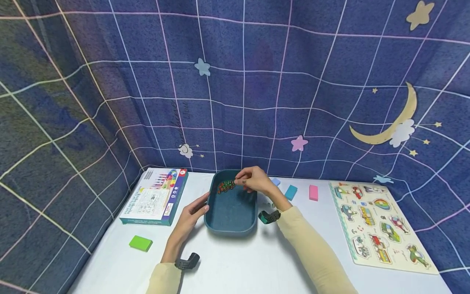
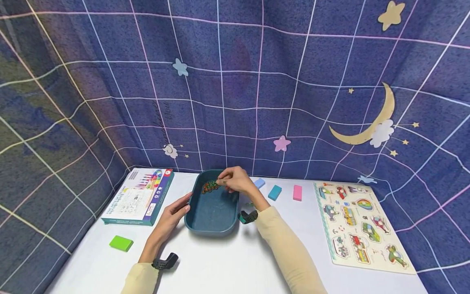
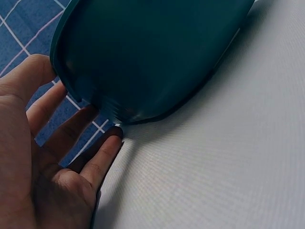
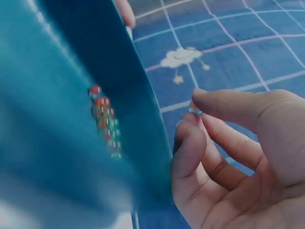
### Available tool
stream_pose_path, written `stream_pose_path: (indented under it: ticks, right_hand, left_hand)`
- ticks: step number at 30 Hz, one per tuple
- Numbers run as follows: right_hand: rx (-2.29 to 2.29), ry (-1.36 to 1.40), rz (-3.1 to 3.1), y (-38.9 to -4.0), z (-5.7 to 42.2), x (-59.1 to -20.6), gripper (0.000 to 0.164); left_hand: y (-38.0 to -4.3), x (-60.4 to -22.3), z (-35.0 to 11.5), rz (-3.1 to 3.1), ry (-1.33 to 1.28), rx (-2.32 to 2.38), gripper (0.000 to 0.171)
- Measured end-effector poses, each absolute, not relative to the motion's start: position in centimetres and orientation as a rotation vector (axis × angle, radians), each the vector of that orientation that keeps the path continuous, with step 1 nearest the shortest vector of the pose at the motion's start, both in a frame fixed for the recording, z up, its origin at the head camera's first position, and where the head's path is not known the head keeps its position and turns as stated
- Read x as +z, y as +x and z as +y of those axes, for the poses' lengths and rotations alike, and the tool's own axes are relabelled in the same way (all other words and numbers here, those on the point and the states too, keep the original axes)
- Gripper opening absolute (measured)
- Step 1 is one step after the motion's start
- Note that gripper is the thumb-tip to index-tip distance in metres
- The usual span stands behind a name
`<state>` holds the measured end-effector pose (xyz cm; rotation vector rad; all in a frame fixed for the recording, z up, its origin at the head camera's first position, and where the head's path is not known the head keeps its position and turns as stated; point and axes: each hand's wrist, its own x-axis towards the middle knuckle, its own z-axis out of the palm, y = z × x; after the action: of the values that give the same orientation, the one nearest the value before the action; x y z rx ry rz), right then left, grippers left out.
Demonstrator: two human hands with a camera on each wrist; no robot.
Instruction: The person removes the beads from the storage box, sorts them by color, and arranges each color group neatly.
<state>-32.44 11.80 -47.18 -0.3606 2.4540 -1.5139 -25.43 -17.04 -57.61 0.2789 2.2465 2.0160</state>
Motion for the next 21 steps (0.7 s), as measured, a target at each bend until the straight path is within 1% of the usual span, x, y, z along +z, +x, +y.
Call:
stream_pose_path:
  ticks: [4,7,14,21]
  right_hand:
    - [-1.532,-0.369,2.480,-30.7,15.1,-47.4,0.022]
    - [-1.503,-0.374,2.546,-29.2,17.9,-48.5,0.023]
    - [-1.460,-0.351,2.611,-25.3,23.9,-51.5,0.020]
    - [-1.342,-0.371,2.694,-22.6,26.9,-53.5,0.013]
  left_hand:
    - [-25.5,-57.6,-16.9,2.251,0.266,2.007,0.054]
    - [-25.5,-57.6,-16.9,2.255,0.261,2.000,0.054]
    - [-25.4,-57.5,-16.9,2.263,0.250,1.998,0.053]
    - [-25.4,-57.6,-17.1,2.261,0.257,1.989,0.054]
